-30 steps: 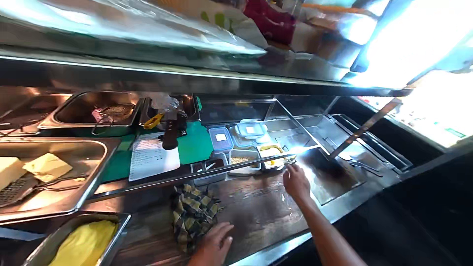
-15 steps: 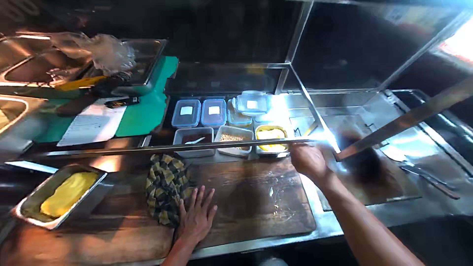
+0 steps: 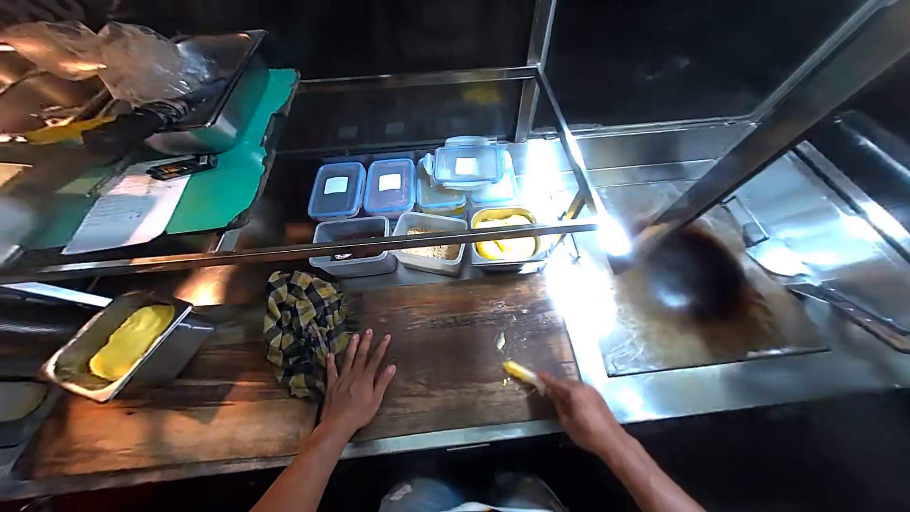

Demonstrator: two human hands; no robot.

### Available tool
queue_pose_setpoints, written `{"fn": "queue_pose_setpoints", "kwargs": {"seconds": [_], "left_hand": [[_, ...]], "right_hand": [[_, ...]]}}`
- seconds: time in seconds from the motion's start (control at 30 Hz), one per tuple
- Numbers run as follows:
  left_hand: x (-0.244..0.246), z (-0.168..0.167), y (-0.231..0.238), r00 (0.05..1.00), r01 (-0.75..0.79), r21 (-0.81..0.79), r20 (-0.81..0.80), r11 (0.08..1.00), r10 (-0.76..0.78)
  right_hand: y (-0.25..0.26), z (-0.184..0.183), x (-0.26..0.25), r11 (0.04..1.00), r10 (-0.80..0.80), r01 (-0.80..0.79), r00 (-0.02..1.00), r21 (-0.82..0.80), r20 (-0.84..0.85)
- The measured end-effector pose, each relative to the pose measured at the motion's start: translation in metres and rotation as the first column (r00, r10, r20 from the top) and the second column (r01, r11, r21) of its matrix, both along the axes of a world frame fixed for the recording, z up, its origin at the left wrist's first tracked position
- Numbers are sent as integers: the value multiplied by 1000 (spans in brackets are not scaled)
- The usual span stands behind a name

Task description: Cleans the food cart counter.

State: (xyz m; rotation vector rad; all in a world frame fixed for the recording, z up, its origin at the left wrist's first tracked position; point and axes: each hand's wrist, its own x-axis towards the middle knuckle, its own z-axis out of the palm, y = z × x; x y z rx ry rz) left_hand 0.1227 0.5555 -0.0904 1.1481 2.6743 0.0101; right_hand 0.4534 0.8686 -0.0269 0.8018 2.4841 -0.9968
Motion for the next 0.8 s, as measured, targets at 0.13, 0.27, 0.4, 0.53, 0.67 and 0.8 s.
{"fn": "queue_pose_setpoints", "kwargs": {"seconds": [0.13, 0.27, 0.4, 0.53, 0.67, 0.8], "left_hand": [[1, 0, 1, 1000, -9, -1, -8, 1000, 9], [0, 2, 4, 1000, -8, 12, -17, 1000, 9], [0, 2, 4, 1000, -8, -4, -17, 1000, 8], [-1, 1, 3, 1000, -13, 8, -22, 1000, 13], [-4, 0, 4, 1000, -17, 28, -13, 999, 17], [-4, -2, 4, 1000, -16, 11, -10, 1000, 16]], "right_hand": [[-26, -6, 10, 957, -132, 112, 990, -267, -56], [19, 7, -31, 911, -356, 321, 929, -260, -100], [48, -3, -67, 992, -99, 100, 995, 81, -13], [21, 5, -57, 995, 84, -80, 994, -55, 73], [22, 9, -57, 928, -212, 206, 977, -311, 15], [69, 4, -70, 944, -319, 320, 947, 83, -28]]}}
